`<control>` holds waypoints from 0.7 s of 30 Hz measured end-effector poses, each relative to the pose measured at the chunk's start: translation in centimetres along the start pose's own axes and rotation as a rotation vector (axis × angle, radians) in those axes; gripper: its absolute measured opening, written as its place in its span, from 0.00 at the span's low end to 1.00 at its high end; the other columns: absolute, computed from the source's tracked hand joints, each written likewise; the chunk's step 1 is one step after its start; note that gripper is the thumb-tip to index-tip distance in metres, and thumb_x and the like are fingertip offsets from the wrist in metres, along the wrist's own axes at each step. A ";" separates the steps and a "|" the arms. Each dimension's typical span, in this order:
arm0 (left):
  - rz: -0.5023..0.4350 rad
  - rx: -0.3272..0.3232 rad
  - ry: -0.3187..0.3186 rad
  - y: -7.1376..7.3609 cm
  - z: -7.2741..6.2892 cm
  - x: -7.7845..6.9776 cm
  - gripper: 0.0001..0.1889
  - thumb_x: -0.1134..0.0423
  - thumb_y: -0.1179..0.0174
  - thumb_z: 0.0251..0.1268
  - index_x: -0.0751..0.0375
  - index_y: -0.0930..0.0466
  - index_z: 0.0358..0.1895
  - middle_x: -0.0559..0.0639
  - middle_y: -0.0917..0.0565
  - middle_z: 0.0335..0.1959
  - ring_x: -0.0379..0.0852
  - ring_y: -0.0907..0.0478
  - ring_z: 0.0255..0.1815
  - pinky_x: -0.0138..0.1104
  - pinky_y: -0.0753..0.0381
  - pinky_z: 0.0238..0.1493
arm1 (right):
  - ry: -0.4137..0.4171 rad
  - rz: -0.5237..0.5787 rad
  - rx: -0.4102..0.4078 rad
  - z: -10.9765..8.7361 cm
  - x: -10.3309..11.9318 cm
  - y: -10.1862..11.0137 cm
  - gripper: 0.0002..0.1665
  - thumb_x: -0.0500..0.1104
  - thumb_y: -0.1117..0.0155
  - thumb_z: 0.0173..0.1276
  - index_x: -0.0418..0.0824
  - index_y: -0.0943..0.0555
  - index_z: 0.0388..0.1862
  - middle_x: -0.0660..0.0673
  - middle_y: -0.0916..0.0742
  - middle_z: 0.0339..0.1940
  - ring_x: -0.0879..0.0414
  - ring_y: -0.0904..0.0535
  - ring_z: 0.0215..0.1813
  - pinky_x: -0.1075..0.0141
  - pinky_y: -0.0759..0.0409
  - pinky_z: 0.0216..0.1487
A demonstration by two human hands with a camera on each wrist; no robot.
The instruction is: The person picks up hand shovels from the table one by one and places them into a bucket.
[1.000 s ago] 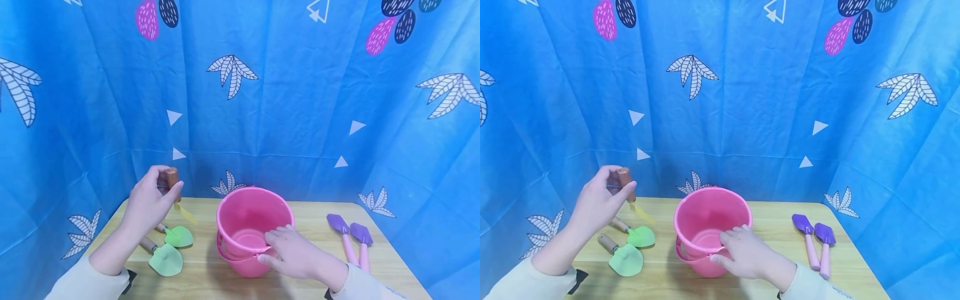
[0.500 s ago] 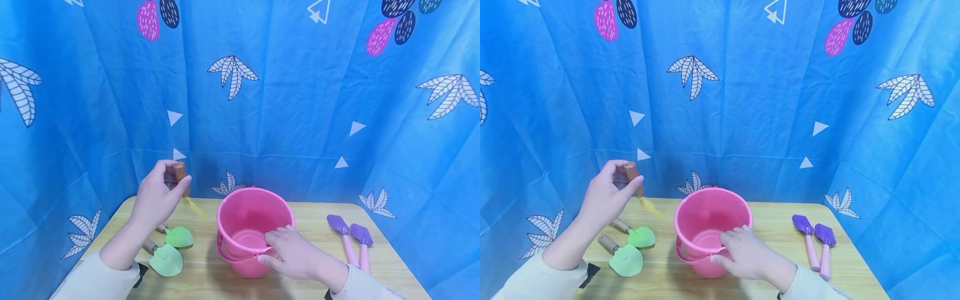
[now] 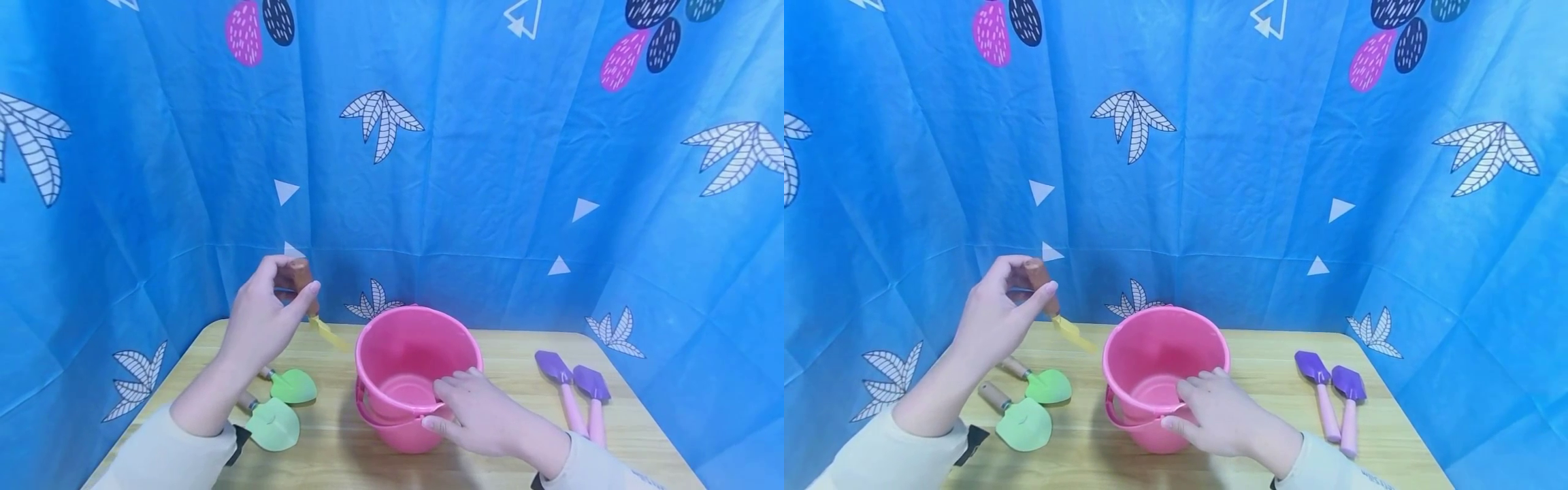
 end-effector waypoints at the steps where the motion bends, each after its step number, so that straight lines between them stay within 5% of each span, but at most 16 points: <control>1: -0.006 0.004 -0.005 -0.1 0.0 -0.1 0.21 0.56 0.37 0.70 0.62 0.29 0.59 0.52 0.19 0.46 0.47 0.21 0.46 0.43 0.18 0.45 | -0.001 0.000 0.000 0.0 0.0 0.0 0.21 0.71 0.52 0.73 0.57 0.26 0.37 0.64 0.28 0.28 0.64 0.31 0.38 0.58 0.30 0.48; 8: -0.041 0.030 -0.032 -0.8 -0.1 -0.5 0.21 0.57 0.36 0.69 0.60 0.29 0.59 0.49 0.20 0.48 0.45 0.22 0.48 0.32 0.20 0.46 | 0.000 -0.009 -0.008 -0.1 0.2 0.1 0.20 0.69 0.50 0.73 0.57 0.26 0.36 0.64 0.28 0.28 0.65 0.32 0.37 0.59 0.30 0.48; 21: -0.103 0.069 -0.040 -2.0 -0.1 -1.0 0.19 0.60 0.35 0.68 0.59 0.28 0.58 0.48 0.20 0.47 0.44 0.22 0.48 0.39 0.17 0.48 | -0.007 0.001 0.006 0.0 0.2 0.2 0.20 0.69 0.50 0.74 0.57 0.25 0.37 0.65 0.27 0.29 0.65 0.31 0.39 0.58 0.29 0.49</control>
Point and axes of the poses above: each hand's wrist, its own z-axis towards the middle knuckle, its own y-axis out of the back of the hand, x = y × z, the point moved 7 cm from there along z, towards the middle knuckle
